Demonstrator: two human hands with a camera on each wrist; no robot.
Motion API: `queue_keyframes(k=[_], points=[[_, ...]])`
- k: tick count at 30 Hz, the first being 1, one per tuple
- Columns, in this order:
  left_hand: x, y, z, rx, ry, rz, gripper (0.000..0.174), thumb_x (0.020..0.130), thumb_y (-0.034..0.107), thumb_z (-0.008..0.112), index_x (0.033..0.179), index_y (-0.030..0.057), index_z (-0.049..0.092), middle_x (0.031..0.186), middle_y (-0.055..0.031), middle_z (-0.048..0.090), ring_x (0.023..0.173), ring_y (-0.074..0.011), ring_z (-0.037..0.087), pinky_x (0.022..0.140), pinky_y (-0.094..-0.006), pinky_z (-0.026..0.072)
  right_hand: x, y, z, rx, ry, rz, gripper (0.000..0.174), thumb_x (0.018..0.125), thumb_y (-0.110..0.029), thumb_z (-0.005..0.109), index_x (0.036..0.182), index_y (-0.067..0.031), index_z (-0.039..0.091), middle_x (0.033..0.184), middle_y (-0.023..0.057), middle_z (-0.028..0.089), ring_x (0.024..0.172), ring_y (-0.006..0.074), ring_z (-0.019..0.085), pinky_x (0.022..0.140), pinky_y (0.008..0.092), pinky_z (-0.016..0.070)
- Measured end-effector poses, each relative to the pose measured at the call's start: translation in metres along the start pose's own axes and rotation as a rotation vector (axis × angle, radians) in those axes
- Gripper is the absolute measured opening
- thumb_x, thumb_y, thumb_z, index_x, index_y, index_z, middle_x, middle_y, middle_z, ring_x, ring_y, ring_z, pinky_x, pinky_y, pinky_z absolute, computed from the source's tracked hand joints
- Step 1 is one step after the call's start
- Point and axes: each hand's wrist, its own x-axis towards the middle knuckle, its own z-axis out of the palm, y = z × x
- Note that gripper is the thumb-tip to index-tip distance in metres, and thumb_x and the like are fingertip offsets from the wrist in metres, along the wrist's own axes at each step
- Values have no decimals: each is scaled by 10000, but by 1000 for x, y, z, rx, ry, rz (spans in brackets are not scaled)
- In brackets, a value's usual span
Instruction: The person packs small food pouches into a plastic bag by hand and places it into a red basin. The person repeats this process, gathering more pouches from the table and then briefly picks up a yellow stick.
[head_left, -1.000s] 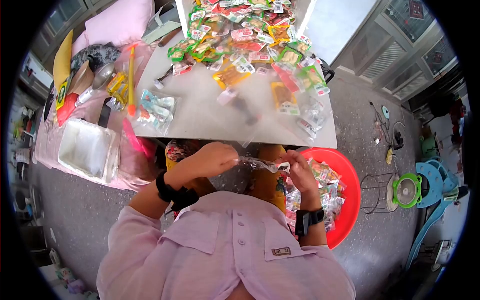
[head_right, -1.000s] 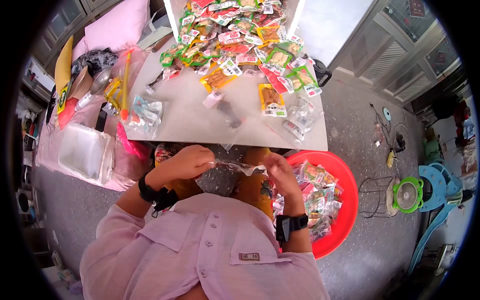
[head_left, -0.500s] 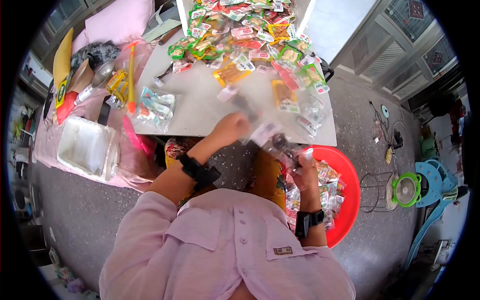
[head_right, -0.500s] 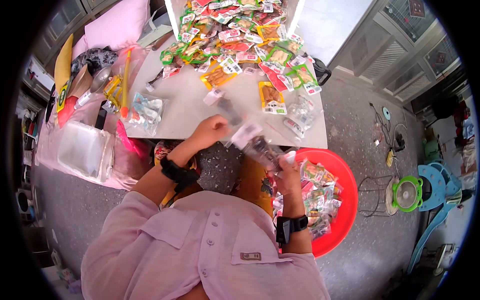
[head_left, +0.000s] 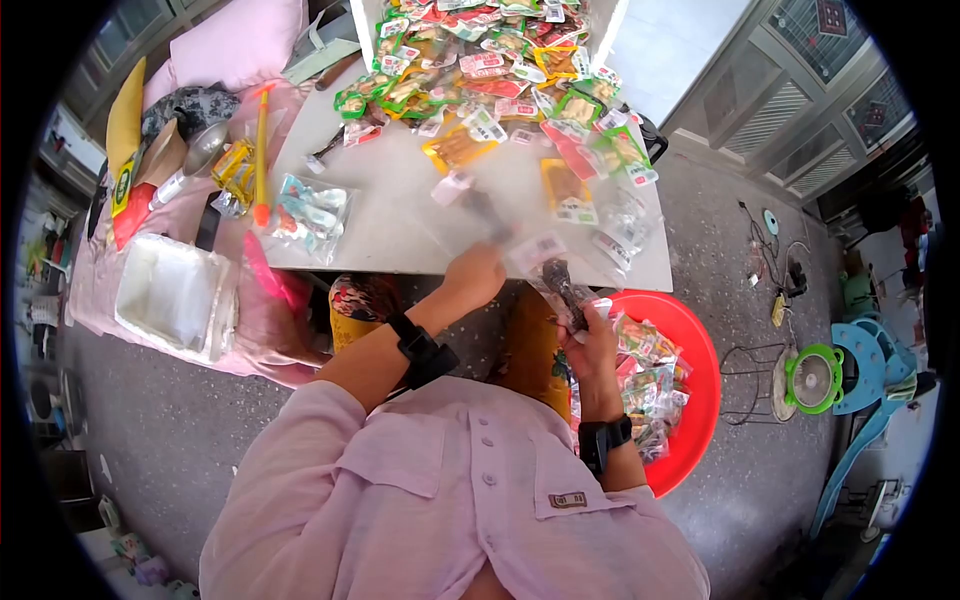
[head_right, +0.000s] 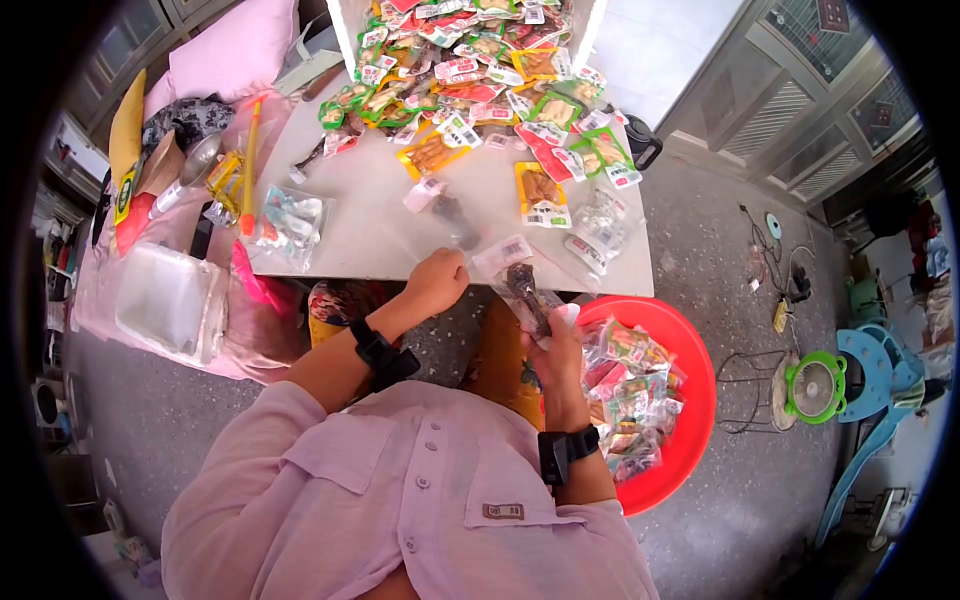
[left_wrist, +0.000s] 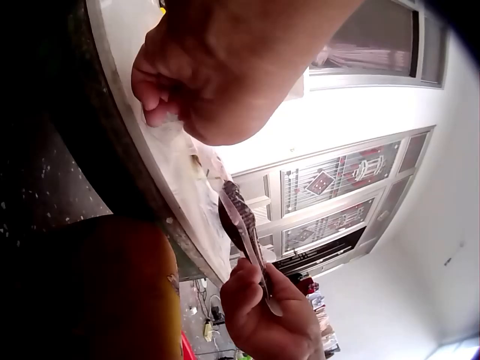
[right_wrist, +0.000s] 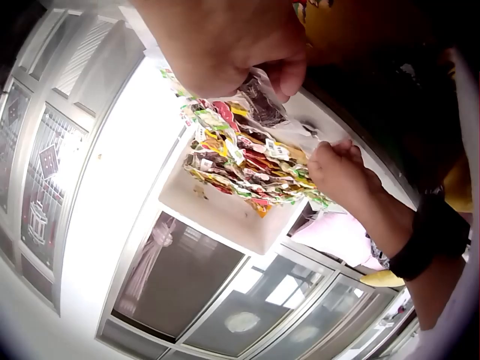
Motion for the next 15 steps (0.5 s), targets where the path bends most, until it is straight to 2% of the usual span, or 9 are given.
queue_keyframes(k=[6, 9, 12, 15], points=[[1, 8, -3, -105, 68, 68, 104, 708, 117, 471, 691, 14, 472, 723, -164, 492, 715, -344, 479, 610, -416, 392, 7, 5, 21, -103, -121, 67, 172, 834, -167, 412, 936, -37, 459, 782, 77, 556, 611, 169, 548, 482, 260, 454], [3, 6, 2, -44, 54, 81, 100, 705, 119, 475, 694, 20, 470, 727, -154, 496, 711, -339, 481, 604, -414, 394, 19, 4, 37, -171, -148, 108, 178, 838, -183, 410, 951, -51, 448, 797, 68, 552, 616, 164, 544, 495, 260, 453], [3, 16, -5, -7, 45, 38, 109, 708, 133, 473, 698, 24, 472, 740, -149, 502, 711, -335, 489, 594, -416, 397, 38, 5, 57, -208, -172, 160, 182, 834, -197, 421, 956, -66, 448, 795, 52, 549, 620, 155, 540, 510, 265, 449], [4, 19, -7, 42, -63, -27, 122, 717, 146, 464, 714, 24, 470, 755, -155, 502, 713, -338, 496, 592, -424, 402, 63, 19, 67, -231, -255, 204, 199, 823, -221, 443, 955, -73, 445, 781, 36, 545, 619, 137, 534, 518, 269, 439]])
